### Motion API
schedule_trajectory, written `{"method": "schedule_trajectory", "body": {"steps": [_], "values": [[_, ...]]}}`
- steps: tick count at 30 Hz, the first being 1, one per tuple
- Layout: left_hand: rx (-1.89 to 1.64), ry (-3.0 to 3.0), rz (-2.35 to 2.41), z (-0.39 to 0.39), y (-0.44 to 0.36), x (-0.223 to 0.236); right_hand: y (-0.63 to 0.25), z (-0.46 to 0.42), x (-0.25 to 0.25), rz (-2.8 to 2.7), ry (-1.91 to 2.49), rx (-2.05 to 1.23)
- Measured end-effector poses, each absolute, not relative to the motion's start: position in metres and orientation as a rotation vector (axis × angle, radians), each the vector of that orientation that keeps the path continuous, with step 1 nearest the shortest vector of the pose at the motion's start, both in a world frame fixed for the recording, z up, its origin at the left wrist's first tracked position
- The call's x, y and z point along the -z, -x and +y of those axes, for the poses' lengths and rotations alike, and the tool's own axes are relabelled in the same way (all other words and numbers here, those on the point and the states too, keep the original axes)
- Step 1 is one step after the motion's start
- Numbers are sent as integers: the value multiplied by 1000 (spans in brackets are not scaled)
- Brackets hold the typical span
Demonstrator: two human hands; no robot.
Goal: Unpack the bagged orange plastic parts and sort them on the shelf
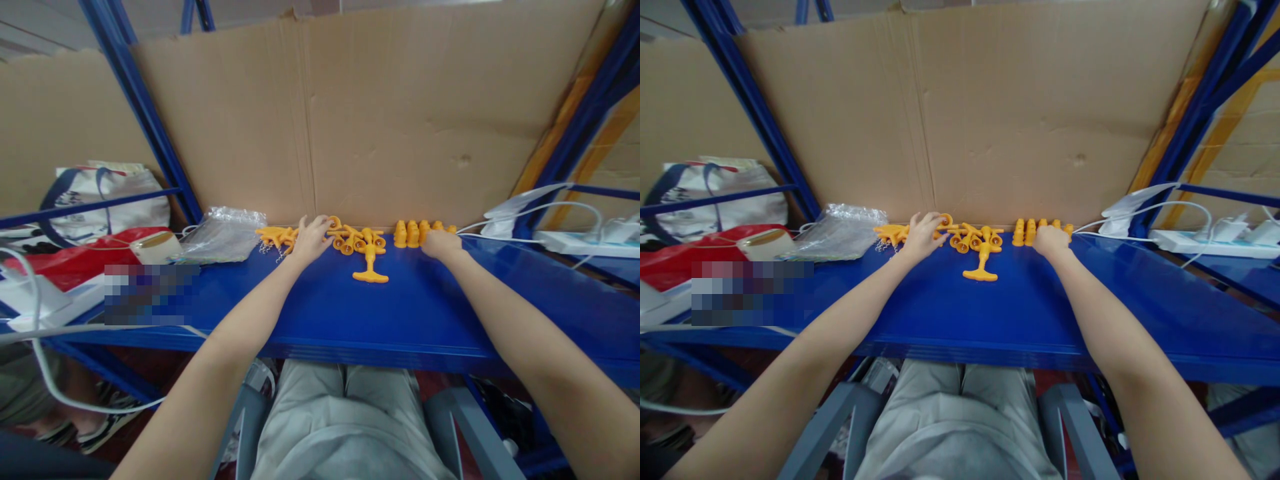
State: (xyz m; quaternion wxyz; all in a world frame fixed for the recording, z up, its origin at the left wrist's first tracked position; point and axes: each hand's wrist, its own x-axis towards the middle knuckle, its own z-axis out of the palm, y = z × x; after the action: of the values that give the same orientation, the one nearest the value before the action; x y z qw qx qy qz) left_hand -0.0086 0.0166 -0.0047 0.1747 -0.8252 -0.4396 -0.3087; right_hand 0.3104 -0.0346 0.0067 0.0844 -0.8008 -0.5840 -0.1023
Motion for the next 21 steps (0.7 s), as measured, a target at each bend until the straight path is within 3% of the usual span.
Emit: {"method": "schedule_trajectory", "body": {"steps": [9,21], "values": [[1058,2344,-1080,6,0,-4,-253,-55,-25,-1863,1935,571],[892,2523,-650,-8,-23,3,-221,-64,-6,-2163,1236,660]]}}
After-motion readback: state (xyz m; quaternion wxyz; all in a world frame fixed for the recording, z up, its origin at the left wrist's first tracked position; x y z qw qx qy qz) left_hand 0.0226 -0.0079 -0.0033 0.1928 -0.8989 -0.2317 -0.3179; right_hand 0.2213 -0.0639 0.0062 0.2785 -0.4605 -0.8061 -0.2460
